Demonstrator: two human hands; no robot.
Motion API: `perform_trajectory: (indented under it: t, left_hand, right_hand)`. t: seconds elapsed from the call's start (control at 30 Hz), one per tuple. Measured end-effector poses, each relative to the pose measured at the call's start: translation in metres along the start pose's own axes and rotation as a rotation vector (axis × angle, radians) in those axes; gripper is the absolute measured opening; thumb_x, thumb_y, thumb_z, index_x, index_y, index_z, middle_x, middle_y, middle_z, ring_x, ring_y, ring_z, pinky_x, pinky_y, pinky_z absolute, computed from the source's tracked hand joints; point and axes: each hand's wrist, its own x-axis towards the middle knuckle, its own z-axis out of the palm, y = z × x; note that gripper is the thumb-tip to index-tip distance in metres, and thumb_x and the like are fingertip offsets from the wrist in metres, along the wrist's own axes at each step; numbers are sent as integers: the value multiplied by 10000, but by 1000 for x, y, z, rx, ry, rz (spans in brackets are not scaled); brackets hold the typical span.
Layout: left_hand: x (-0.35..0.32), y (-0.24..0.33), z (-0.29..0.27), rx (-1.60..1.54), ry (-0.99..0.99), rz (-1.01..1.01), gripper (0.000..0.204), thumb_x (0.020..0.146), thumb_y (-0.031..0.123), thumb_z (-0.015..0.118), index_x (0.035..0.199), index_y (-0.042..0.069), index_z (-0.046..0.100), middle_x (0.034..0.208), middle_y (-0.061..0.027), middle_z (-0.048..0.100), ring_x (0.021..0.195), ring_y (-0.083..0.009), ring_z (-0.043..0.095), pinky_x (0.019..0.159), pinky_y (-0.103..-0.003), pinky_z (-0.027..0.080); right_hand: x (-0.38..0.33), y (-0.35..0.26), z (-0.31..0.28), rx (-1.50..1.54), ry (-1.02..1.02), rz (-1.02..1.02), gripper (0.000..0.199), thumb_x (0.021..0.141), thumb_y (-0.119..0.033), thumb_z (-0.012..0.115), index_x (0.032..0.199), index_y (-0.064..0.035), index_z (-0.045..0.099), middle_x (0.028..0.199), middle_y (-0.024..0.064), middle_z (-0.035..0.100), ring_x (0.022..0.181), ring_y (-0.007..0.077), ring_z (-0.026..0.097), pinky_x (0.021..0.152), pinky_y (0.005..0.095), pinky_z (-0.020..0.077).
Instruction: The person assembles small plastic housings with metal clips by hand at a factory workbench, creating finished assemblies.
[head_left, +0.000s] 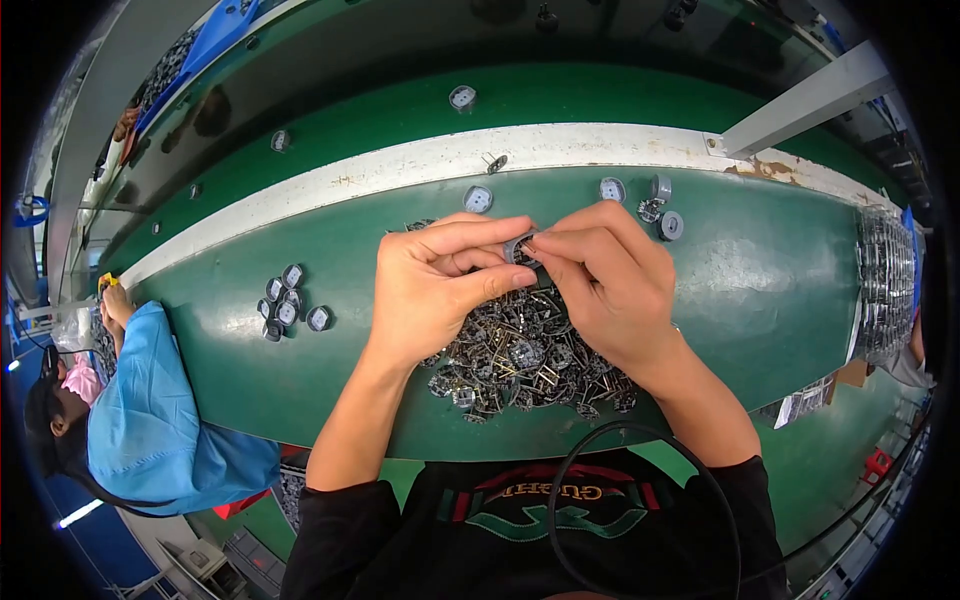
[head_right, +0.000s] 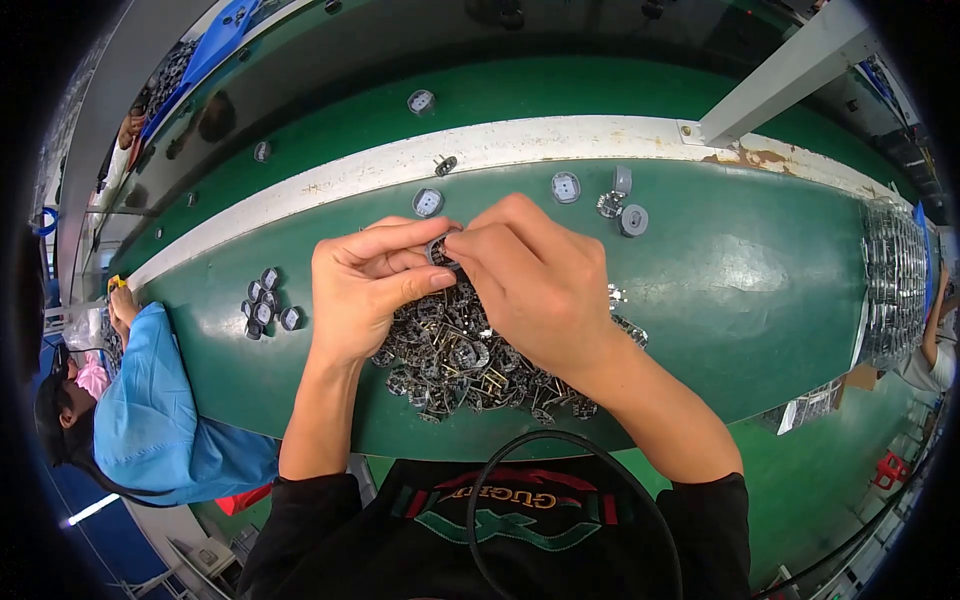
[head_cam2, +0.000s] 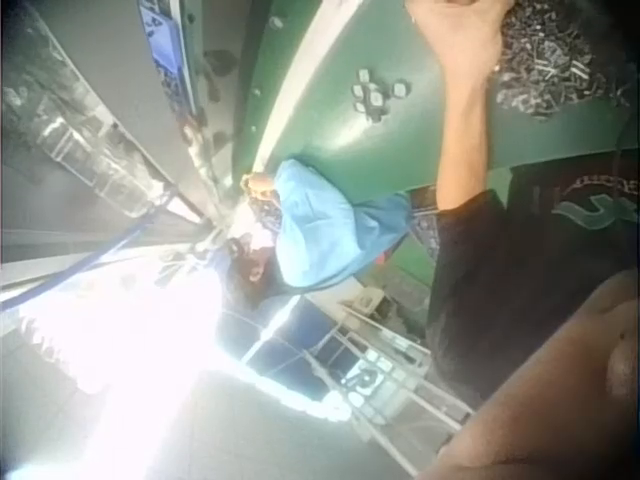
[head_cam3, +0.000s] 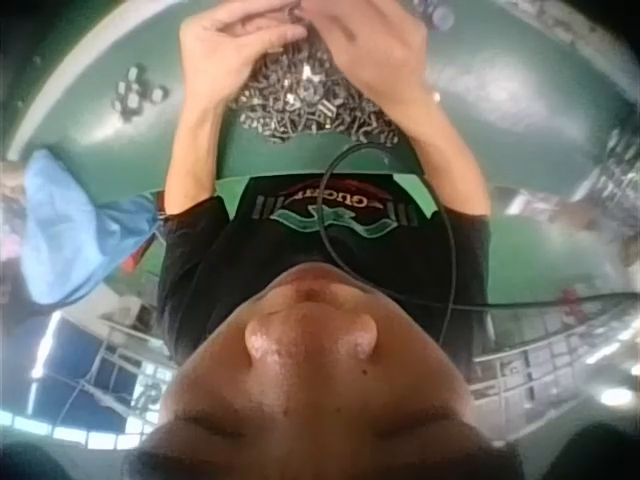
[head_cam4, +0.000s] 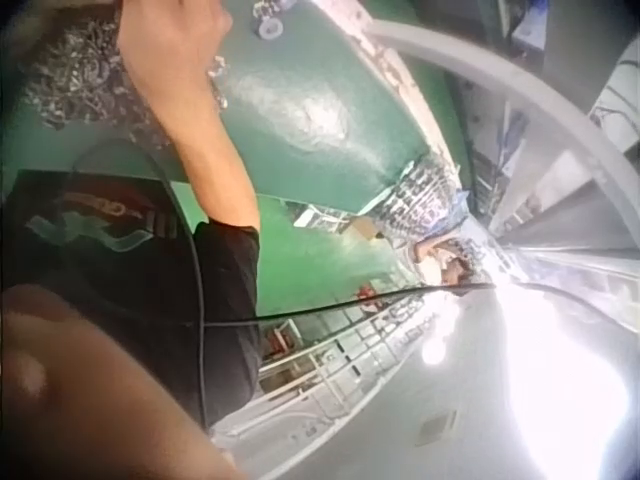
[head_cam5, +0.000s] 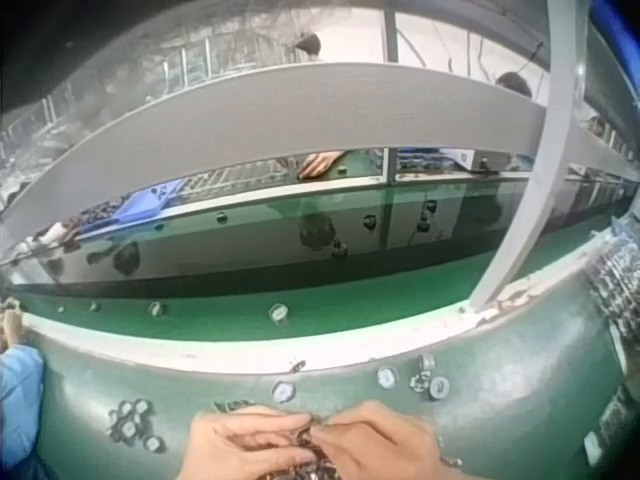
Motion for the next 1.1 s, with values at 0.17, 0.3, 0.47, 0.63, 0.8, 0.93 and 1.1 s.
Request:
perform_trajectory:
  t: [0.17,0.3,0.47,0.63,0.8,0.93,1.1]
  left_hand:
    - [3,3,-8,12,-6,-13,343,792,-146,719,1123,-55,707,1036,-135,702,873,-153,701,787,-244,587]
    - [31,18,-33,280,32,-168,232,808,-76,715,1038,-53,738,927,-142,746,815,-142,706,778,-253,568]
    - [134,34,-67,614,216,108,235,804,30,731,1025,-51,744,895,-100,738,786,-136,657,759,-274,526]
    - [254,9,-85,654,302,127,251,795,72,751,1024,-30,754,812,-64,723,707,-133,627,719,-275,515]
    - [301,-8,-111,1004,345,243,250,808,194,771,1017,58,780,798,-91,747,736,-186,686,736,-314,524]
    - [291,-2,-100,969,402,267,343,812,160,740,1150,103,741,1001,-106,731,810,-188,663,789,-312,519]
    - [212,15,-47,1075,-467,314,501,809,74,679,1303,148,639,1328,-125,555,970,-207,607,856,-328,503]
  right_hand:
    - [3,-2,3,2,-97,-32,163,760,30,730,898,-45,687,813,41,616,626,200,634,493,299,485]
    - [21,10,-16,107,-449,143,182,810,-70,705,992,-60,706,861,60,641,678,271,652,604,386,518]
    - [62,31,17,-399,-410,236,173,867,-183,679,957,-37,701,942,123,671,809,338,681,740,429,552]
    - [62,76,52,-396,-599,215,112,836,-106,663,899,-20,699,913,177,639,834,372,659,788,451,542]
    - [53,57,23,-257,-632,166,84,821,-25,629,872,-18,696,939,173,603,874,364,634,807,430,533]
    - [40,35,-34,-120,-412,200,105,845,-2,643,933,-18,698,934,135,594,818,283,652,731,366,543]
    - [12,44,-74,559,-14,719,151,907,38,625,1026,-5,709,987,64,555,805,141,648,660,254,535]
